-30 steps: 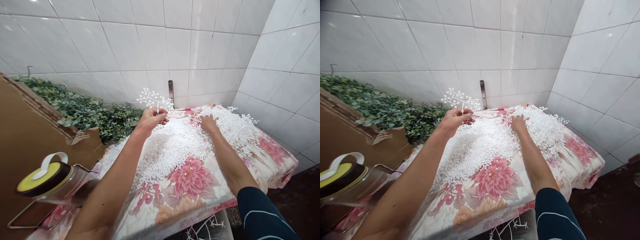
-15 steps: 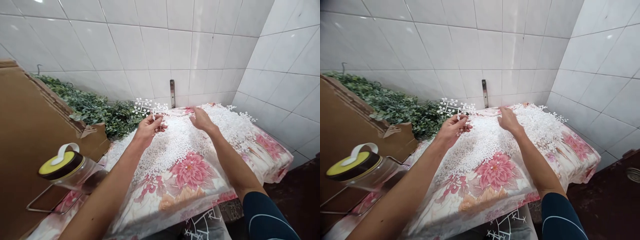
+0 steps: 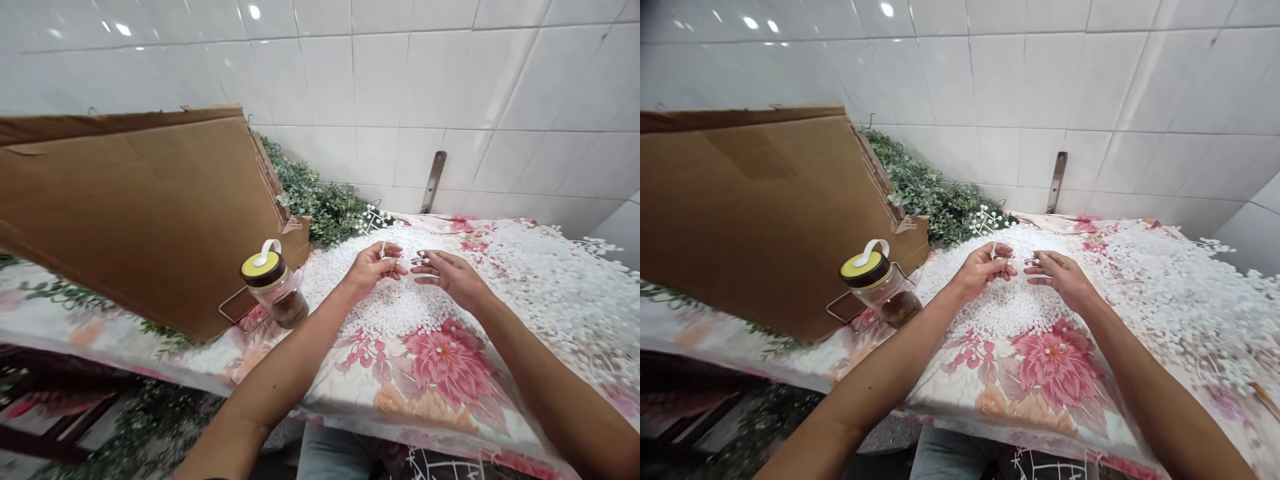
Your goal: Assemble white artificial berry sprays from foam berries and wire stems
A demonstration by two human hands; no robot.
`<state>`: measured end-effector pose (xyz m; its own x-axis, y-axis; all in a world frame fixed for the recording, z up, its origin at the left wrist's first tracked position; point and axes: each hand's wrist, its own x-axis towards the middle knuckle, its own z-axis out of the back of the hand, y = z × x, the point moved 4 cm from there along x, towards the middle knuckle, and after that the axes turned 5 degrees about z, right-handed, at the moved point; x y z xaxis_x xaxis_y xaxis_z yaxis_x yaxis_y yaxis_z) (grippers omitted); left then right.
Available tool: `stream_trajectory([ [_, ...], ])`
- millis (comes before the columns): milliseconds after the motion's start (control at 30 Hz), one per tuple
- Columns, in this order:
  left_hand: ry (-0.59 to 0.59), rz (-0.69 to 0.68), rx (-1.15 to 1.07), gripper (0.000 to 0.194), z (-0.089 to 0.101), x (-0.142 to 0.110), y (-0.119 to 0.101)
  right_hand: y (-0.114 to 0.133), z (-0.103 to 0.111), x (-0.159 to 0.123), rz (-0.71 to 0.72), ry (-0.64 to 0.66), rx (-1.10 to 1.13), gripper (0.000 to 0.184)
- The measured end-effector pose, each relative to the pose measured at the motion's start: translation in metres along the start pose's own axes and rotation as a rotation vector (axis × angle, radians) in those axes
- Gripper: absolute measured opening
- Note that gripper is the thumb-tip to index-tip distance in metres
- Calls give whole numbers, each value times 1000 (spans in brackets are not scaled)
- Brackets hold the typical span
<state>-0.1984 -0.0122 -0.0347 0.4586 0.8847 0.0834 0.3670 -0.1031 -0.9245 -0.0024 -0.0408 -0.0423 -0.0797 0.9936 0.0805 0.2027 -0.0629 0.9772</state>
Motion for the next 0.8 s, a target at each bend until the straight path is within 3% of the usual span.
stream_trajectory([
  [133,37,33,9,48,-11,-7,2,-2,-10,-12,-33,81,41,37],
  [333,-35,44,57,51,-12,-6,11,0,-17,-14,17,136,74,41],
  [467,-63,42,115,48,-10,-7,13,-4,-15,-12,54,25,-43,36],
  [633,-32,103,59,43,-11,-8,10,-6,-10,-9,54,-126,10,36],
  [800,-19,136,-28,44,-11,-8,7,0,-7,-10,112,-197,50,34],
])
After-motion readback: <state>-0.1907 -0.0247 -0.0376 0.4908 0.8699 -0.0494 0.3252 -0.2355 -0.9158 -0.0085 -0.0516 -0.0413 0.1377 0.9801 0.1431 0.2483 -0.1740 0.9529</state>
